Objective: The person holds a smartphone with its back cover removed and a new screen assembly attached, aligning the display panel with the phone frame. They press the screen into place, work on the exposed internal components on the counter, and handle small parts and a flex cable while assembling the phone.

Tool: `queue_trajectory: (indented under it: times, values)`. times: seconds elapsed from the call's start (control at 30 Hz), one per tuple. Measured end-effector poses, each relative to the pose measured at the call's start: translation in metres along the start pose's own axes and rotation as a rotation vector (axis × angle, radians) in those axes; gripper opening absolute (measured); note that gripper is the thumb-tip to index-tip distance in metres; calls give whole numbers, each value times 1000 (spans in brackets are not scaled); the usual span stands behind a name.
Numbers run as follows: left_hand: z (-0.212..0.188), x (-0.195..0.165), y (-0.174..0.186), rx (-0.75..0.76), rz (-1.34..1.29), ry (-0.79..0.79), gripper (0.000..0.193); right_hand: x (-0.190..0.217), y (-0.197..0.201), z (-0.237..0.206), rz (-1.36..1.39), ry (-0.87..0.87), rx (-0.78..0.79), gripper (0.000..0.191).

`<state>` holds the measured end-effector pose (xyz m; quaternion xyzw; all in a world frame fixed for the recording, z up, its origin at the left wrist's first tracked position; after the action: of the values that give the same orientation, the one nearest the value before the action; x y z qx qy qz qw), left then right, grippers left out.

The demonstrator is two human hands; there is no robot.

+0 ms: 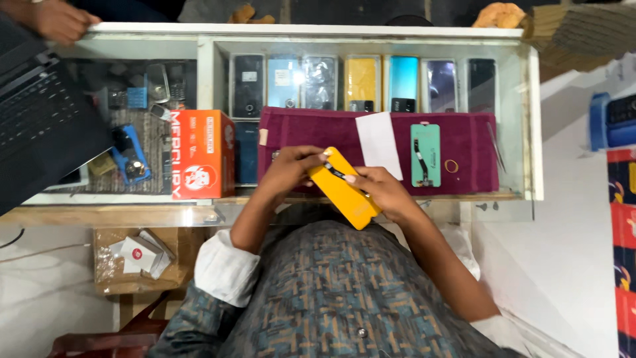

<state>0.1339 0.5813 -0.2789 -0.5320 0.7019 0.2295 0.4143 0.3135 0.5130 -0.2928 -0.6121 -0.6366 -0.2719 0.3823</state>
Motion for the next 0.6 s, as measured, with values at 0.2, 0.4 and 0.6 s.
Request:
queue_trajectory:
  times: [0.2, 0.4, 0.6]
  values:
    - [24, 11, 45, -177, -58, -89, 22, 13, 11, 22, -29, 64, -52, 36]
    - [67, 20, 117, -525, -306, -296, 19, 8, 77, 9, -7, 214, -323, 36]
    - [99, 35, 144, -687, -288, -313, 26, 16, 141, -43, -937, 409, -1035, 43]
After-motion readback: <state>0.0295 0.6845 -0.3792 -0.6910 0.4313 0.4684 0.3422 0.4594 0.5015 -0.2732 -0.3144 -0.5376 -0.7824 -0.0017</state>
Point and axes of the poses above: each hand's wrist, its own z-axis towards the middle knuckle, its own y-axis out of the back of the hand, x = y × z, the point moved 8 cm from there along z, towards the middle knuckle, and after that the axes turned 5 degrees about -x, right-handed, at the moved point
